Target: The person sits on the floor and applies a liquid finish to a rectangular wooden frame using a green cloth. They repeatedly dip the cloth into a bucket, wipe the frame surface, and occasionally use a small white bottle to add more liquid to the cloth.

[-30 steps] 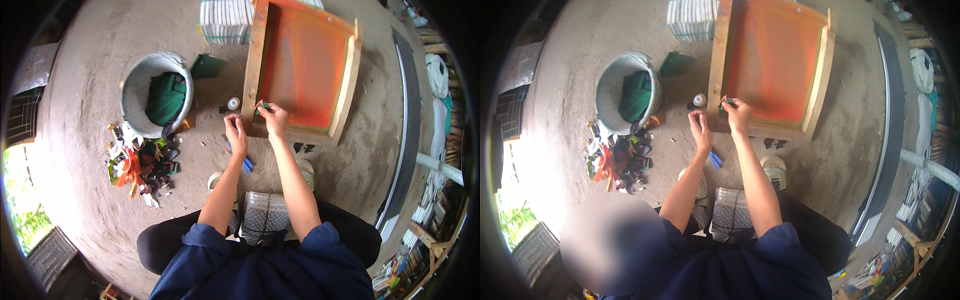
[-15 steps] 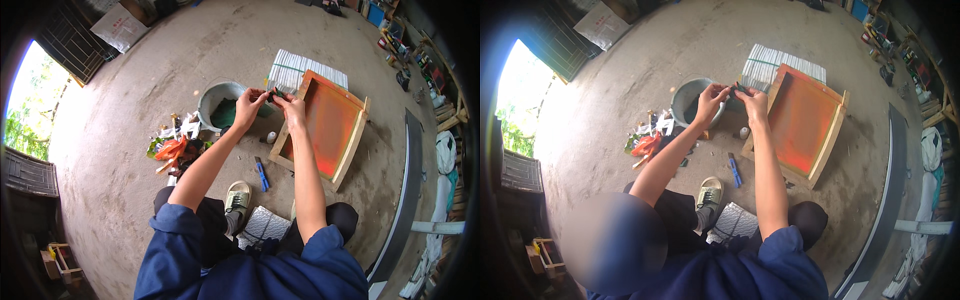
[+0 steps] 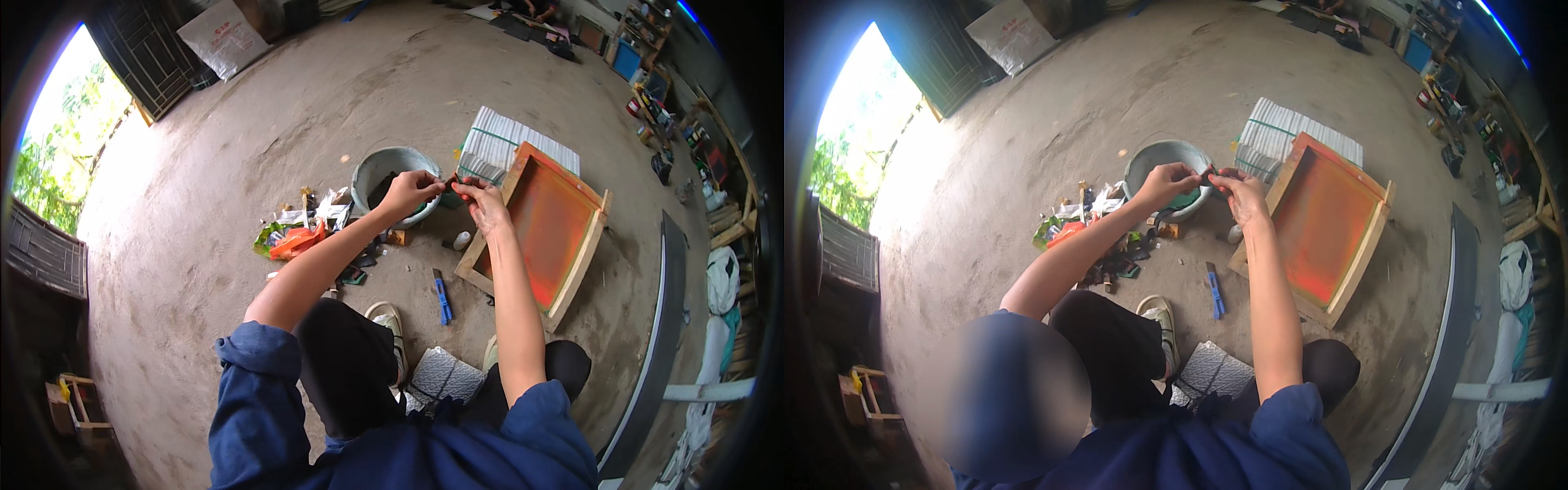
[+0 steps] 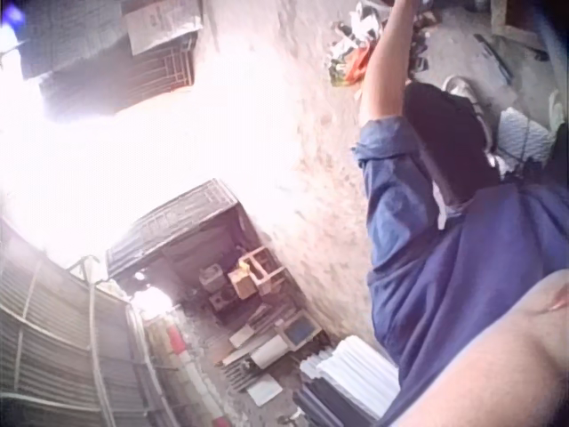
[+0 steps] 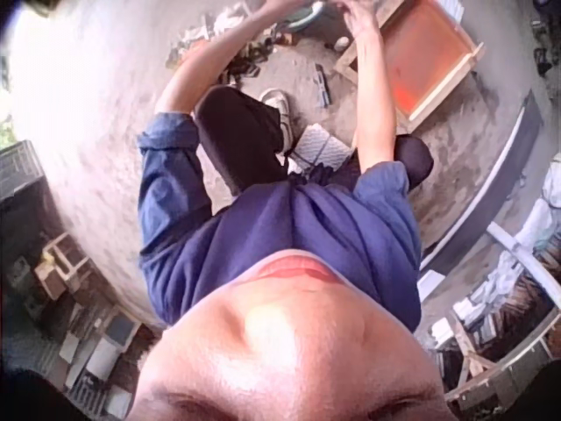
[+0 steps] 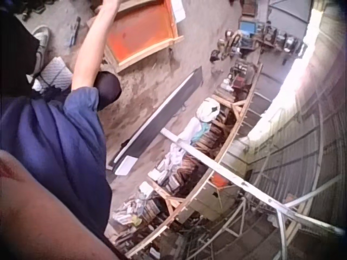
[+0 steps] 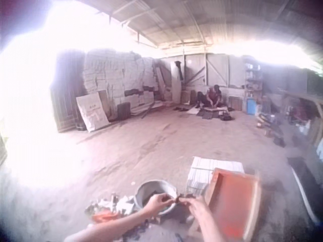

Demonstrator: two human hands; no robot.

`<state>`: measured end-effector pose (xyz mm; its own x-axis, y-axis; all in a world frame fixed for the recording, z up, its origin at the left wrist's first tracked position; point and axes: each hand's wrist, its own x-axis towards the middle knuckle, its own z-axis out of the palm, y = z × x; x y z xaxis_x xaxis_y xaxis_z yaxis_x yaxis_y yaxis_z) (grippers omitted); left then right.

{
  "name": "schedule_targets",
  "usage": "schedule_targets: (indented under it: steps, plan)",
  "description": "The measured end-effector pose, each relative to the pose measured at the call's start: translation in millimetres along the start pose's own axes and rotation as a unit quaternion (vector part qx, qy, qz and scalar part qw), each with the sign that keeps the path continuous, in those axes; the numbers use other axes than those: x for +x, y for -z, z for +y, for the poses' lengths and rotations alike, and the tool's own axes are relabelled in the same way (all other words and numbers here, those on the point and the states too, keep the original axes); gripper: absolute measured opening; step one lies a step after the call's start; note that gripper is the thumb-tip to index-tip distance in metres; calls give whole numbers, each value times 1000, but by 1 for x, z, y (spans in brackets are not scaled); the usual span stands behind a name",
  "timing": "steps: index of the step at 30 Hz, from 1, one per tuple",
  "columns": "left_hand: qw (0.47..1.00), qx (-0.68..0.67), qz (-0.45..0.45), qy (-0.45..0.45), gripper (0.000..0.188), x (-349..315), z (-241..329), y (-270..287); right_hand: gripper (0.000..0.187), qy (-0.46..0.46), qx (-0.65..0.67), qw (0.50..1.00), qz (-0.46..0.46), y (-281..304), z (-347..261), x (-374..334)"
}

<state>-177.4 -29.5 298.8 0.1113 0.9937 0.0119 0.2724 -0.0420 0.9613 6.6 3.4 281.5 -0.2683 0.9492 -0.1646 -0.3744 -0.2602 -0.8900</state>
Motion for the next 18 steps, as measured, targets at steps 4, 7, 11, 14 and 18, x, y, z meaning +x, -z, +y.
schedule_targets:
  steps: [4, 7, 11, 14, 18]
  plan:
    - [998, 17, 55, 37, 27, -15, -43, 30, 27, -68, 0, 997, -34, -34, 41, 29]
    - [979, 89, 170, 69, 25, -54, -100, 64, 22, -99, -103, 985, -93, -73, 105, 54]
    - [925, 162, 327, 104, 24, -119, -173, 95, 26, -109, -289, 940, -144, -130, 185, 54]
    - [874, 268, 363, 181, 44, -147, -207, 111, 29, 102, -573, 788, -200, -138, 216, 54]
    - [903, 224, 327, 164, 41, -140, -197, 109, 25, 112, -549, 788, -256, -93, 197, 64]
